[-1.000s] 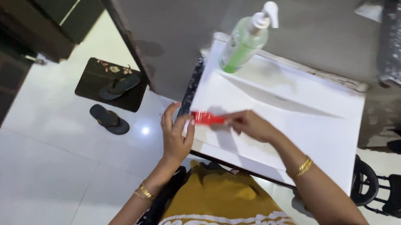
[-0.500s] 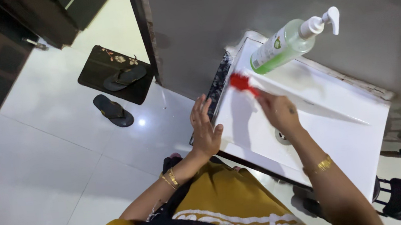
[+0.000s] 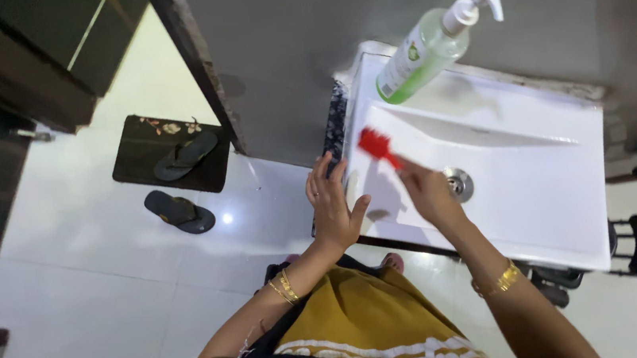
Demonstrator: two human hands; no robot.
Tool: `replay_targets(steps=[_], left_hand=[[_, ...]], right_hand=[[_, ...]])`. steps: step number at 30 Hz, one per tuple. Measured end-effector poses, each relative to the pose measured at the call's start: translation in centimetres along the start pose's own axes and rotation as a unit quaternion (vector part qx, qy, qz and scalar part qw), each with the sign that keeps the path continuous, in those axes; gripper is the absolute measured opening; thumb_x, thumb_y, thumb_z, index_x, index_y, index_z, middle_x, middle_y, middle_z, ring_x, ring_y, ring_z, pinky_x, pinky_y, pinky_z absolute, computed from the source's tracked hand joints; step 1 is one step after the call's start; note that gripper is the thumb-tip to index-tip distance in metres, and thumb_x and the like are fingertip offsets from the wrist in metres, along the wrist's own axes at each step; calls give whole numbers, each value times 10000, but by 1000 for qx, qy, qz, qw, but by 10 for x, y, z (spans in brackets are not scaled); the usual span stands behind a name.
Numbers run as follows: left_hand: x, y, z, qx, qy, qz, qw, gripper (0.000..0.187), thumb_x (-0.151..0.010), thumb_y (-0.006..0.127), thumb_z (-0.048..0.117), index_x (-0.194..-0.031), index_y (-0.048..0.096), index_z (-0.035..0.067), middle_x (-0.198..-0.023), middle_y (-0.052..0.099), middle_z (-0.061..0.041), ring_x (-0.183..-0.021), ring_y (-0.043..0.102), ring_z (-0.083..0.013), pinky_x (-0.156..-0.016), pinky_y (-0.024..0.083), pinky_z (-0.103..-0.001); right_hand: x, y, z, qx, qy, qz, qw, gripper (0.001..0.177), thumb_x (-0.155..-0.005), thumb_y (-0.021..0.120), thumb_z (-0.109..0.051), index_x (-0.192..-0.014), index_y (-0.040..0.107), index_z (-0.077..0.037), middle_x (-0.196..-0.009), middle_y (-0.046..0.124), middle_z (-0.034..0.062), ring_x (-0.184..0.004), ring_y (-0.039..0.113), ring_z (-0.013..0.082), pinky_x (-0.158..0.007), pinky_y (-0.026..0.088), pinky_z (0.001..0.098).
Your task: The person scrubs a white bathroom sink using a red brush and green liquid soap. They apply the soap to the sink basin and scrub the surface, the drain, and the faucet. The person then rinses the sink and the brush with water from the tap.
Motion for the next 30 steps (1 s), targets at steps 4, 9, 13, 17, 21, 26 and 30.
replay_targets(steps=[4, 9, 13, 17, 21, 26, 30], left_hand=[[-7, -1, 4, -36, -15, -49, 998, 686, -961, 648, 469, -1453, 415, 52, -1556, 306, -236, -1496, 237, -427, -1195, 153, -592], [-5, 1, 2, -31, -22, -72, 997, 623, -924, 691, 252, -1435, 418, 22, -1567, 312, -216, -1512, 241, -405, -1222, 170, -596], [-6, -4, 3, -27, -12, -70, 997, 592, -943, 670, 216, -1434, 406, 18, -1549, 332, -208, -1510, 257, -393, -1234, 167, -594], [-8, -6, 8, -33, -6, -69, 997, 561, -937, 666, 175, -1420, 413, 43, -1542, 350, -214, -1493, 268, -399, -1223, 169, -586], [-8, -10, 12, -35, -3, -72, 997, 569, -938, 659, 152, -1433, 403, 35, -1539, 336, -226, -1483, 270, -408, -1210, 179, -589], [-7, -9, 12, -25, -18, -62, 998, 594, -955, 648, 157, -1455, 371, -5, -1531, 326, -236, -1491, 269, -422, -1215, 188, -602], [-7, -10, 14, -42, -12, -52, 998, 586, -958, 655, 160, -1453, 383, 3, -1530, 321, -246, -1492, 265, -422, -1214, 195, -604]], right_hand=[[17, -5, 30, 56, 60, -78, 994, 379, -1021, 543, -303, -1384, 633, -250, -609, 634, 184, -524, 549, 257, -519, 497, 423], [32, -64, 116, 158, 213, 135, 955, 354, -1018, 532, -322, -1343, 655, -249, -777, 676, 170, -670, 596, 307, -624, 508, 446], [47, -62, 152, 157, 235, 143, 949, 349, -1003, 541, -328, -1309, 679, -235, -930, 695, 175, -820, 634, 343, -745, 519, 458], [33, -16, 138, 81, 142, -19, 986, 347, -987, 550, -335, -1276, 704, -221, -1084, 713, 180, -971, 671, 378, -866, 530, 469], [41, -50, 130, 94, 198, -21, 976, 350, -1038, 485, -343, -1264, 722, -218, -1119, 732, 182, -1017, 701, 384, -895, 560, 466], [41, -68, 151, 103, 201, -87, 970, 330, -972, 528, -327, -1188, 760, -236, -1071, 736, 188, -1004, 699, 379, -924, 534, 460], [2, -50, 188, 194, 130, -68, 970, 320, -983, 504, -285, -1107, 759, -136, -1089, 727, 205, -992, 706, 395, -897, 539, 486]])
Point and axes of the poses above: each hand's wrist, its own x-axis away from the middle knuckle, its own y-axis out of the palm, z = x × y, the point moved 2 cm from there along -x, towards the middle knuckle
